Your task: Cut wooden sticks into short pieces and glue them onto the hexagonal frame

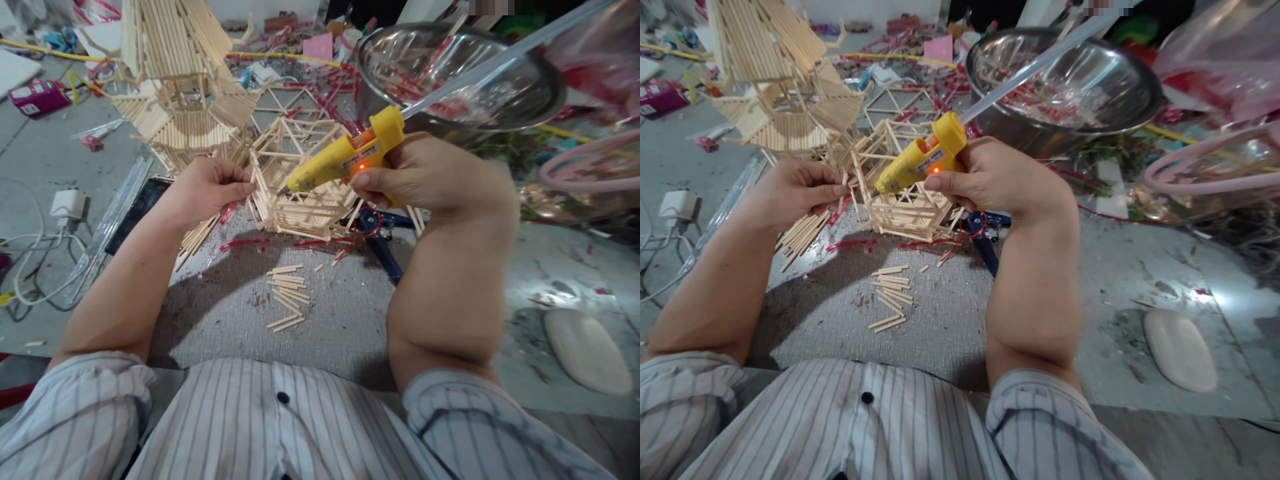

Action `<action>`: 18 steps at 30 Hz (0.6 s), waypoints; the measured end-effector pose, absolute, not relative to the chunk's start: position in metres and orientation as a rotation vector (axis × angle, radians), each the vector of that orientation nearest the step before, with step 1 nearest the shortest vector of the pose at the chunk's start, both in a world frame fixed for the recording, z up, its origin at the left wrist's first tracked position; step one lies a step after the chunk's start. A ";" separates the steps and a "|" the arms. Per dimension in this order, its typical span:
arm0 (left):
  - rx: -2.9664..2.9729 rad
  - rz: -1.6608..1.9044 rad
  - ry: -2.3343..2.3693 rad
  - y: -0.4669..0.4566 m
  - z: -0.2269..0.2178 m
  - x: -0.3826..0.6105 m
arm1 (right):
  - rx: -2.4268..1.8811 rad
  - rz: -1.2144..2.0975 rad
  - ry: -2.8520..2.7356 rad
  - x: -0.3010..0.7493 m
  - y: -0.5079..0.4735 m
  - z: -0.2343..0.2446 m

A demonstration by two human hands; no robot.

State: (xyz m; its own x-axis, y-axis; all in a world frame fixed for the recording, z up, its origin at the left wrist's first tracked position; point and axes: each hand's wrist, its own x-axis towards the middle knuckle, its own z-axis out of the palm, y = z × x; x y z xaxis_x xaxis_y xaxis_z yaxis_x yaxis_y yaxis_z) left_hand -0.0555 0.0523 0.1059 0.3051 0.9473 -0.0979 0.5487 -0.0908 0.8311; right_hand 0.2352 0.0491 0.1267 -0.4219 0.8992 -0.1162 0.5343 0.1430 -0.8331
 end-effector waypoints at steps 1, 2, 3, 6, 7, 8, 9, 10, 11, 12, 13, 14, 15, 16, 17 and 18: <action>1.757 0.613 1.352 0.052 0.106 -0.056 | -1.373 1.188 -2.013 0.235 0.049 0.127; 1.757 0.614 1.348 0.052 0.106 -0.056 | -1.382 1.184 -2.010 0.234 0.049 0.127; 1.757 0.616 1.344 0.052 0.106 -0.056 | -1.397 1.177 -2.004 0.234 0.048 0.128; 1.753 0.623 1.340 0.052 0.106 -0.056 | -1.444 1.141 -1.992 0.232 0.046 0.130; 1.752 0.626 1.341 0.052 0.106 -0.056 | -1.450 1.130 -1.994 0.232 0.046 0.130; 1.752 0.626 1.342 0.052 0.106 -0.056 | -1.453 1.123 -2.002 0.232 0.046 0.130; 1.754 0.625 1.343 0.052 0.106 -0.056 | -1.453 1.118 -2.010 0.232 0.046 0.130; 1.756 0.625 1.344 0.052 0.106 -0.056 | -1.451 1.118 -2.019 0.233 0.047 0.130; 1.759 0.625 1.344 0.052 0.107 -0.056 | -1.446 1.122 -2.027 0.235 0.048 0.129; 1.763 0.624 1.343 0.052 0.107 -0.056 | -1.435 1.130 -2.034 0.236 0.048 0.129; 1.767 0.621 1.345 0.052 0.107 -0.056 | -1.425 1.138 -2.038 0.237 0.049 0.128; 1.771 0.619 1.348 0.052 0.107 -0.056 | -1.420 1.144 -2.035 0.237 0.049 0.128; 1.776 0.619 1.352 0.052 0.107 -0.056 | -1.428 1.144 -2.027 0.237 0.049 0.129; 1.780 0.617 1.356 0.053 0.107 -0.056 | -1.448 1.135 -2.014 0.236 0.048 0.129; 1.784 0.619 1.361 0.053 0.107 -0.056 | -1.472 1.127 -1.998 0.235 0.047 0.131; 1.784 0.624 1.362 0.053 0.107 -0.056 | -1.495 1.120 -1.978 0.234 0.046 0.132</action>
State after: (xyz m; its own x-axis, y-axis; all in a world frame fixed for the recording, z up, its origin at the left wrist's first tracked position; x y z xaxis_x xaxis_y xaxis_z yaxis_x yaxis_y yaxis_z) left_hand -0.0557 0.0527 0.1067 0.3023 0.9500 -0.0778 0.5615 -0.1115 0.8199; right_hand 0.2335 0.0461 0.1320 -0.3349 0.9325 -0.1355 0.5959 0.0982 -0.7971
